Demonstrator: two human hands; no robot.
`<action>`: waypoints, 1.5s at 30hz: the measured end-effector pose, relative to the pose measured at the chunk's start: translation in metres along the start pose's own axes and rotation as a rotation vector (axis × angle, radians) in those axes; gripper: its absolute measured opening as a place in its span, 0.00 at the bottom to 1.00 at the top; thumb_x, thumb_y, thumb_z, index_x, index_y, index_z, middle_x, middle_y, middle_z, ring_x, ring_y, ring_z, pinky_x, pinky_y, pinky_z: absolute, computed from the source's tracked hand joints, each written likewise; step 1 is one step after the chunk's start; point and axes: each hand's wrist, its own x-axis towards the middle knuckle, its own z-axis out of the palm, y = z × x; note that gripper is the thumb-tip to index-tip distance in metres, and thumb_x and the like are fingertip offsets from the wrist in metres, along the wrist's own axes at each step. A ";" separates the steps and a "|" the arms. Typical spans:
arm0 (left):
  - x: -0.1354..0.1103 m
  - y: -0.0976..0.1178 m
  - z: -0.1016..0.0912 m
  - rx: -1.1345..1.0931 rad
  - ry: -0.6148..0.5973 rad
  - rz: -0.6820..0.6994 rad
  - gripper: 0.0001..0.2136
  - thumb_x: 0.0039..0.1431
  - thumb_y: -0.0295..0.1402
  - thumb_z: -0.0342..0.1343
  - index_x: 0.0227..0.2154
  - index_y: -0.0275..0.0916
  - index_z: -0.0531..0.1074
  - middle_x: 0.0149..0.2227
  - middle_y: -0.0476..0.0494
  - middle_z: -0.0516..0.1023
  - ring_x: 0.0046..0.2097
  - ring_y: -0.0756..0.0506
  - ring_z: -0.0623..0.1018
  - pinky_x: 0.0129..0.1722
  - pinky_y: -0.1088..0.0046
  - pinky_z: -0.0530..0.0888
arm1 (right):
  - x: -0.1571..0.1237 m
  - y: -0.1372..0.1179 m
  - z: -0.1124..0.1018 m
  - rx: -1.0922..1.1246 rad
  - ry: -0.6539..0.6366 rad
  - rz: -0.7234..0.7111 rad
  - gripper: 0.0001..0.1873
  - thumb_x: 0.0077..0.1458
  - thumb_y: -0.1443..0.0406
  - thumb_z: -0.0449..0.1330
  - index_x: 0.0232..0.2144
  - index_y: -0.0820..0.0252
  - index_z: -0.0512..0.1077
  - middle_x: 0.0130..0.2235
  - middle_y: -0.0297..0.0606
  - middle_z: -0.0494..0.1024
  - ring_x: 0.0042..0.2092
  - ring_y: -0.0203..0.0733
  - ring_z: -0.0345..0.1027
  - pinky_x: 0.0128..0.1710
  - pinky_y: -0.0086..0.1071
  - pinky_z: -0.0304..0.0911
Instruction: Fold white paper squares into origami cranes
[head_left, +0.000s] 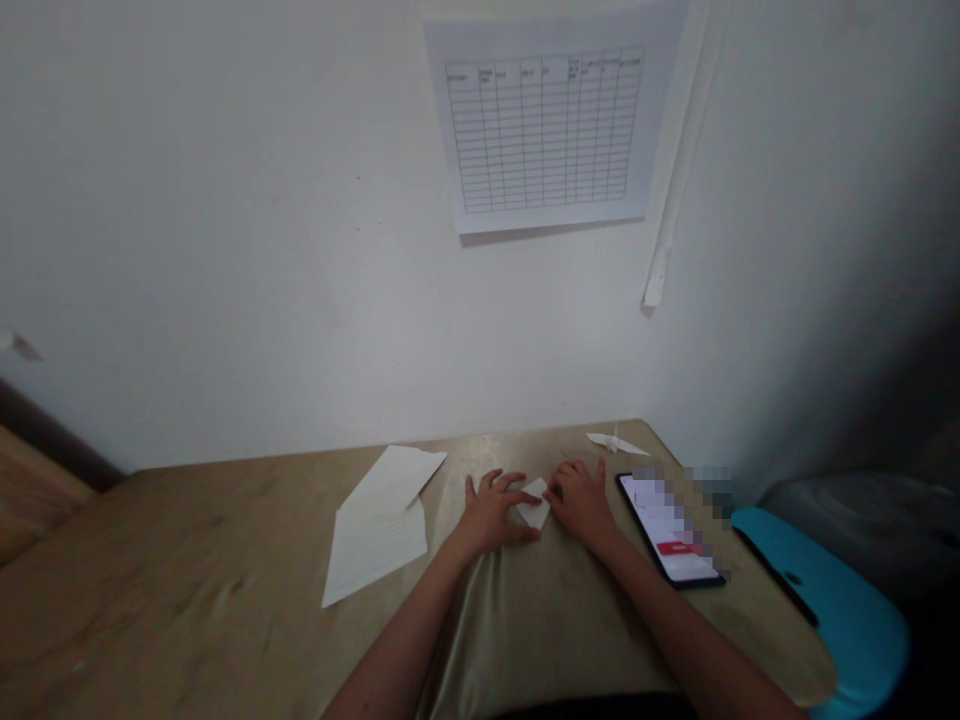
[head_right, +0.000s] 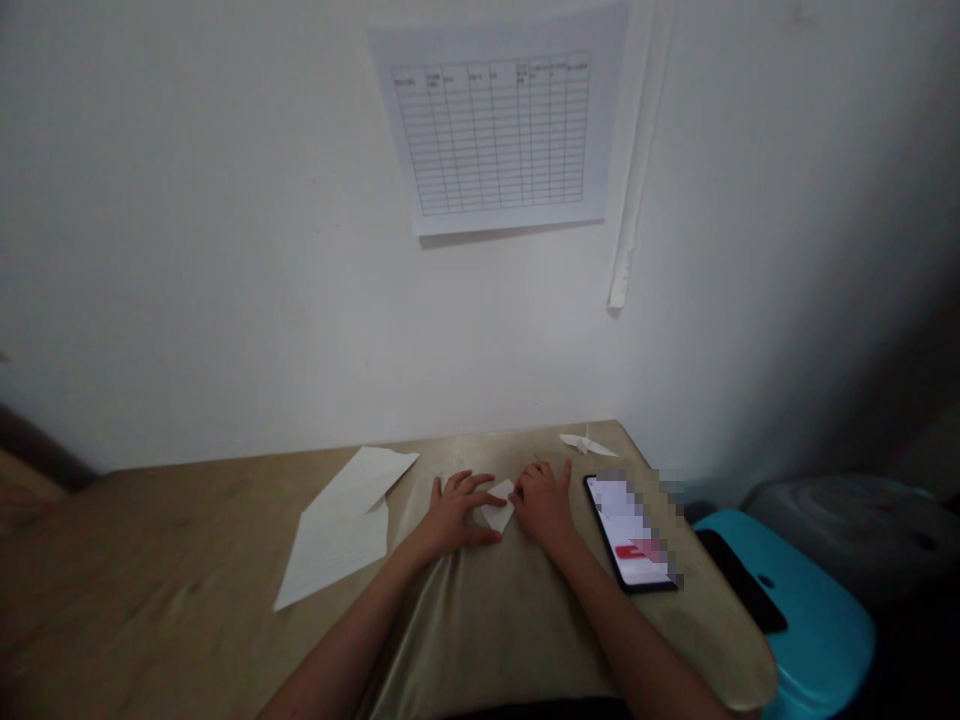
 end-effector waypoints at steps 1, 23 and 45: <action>0.000 0.000 -0.001 0.000 -0.002 0.004 0.26 0.46 0.54 0.68 0.50 0.68 0.73 0.68 0.58 0.61 0.70 0.28 0.52 0.62 0.26 0.38 | 0.000 0.000 0.000 0.004 -0.002 0.002 0.08 0.60 0.65 0.56 0.32 0.56 0.76 0.44 0.39 0.79 0.57 0.49 0.63 0.65 0.66 0.22; 0.006 -0.004 0.007 0.007 0.014 0.027 0.26 0.48 0.53 0.67 0.52 0.67 0.71 0.68 0.57 0.61 0.70 0.30 0.53 0.62 0.26 0.37 | -0.006 0.008 0.005 0.086 -0.001 -0.016 0.08 0.61 0.63 0.56 0.36 0.53 0.75 0.46 0.37 0.79 0.58 0.51 0.62 0.64 0.69 0.24; 0.006 -0.004 0.007 0.041 0.010 0.022 0.26 0.50 0.54 0.64 0.53 0.66 0.71 0.68 0.59 0.61 0.70 0.30 0.53 0.63 0.26 0.38 | -0.007 0.020 0.009 0.101 -0.068 0.085 0.19 0.49 0.53 0.67 0.44 0.49 0.76 0.53 0.38 0.73 0.62 0.56 0.55 0.64 0.63 0.36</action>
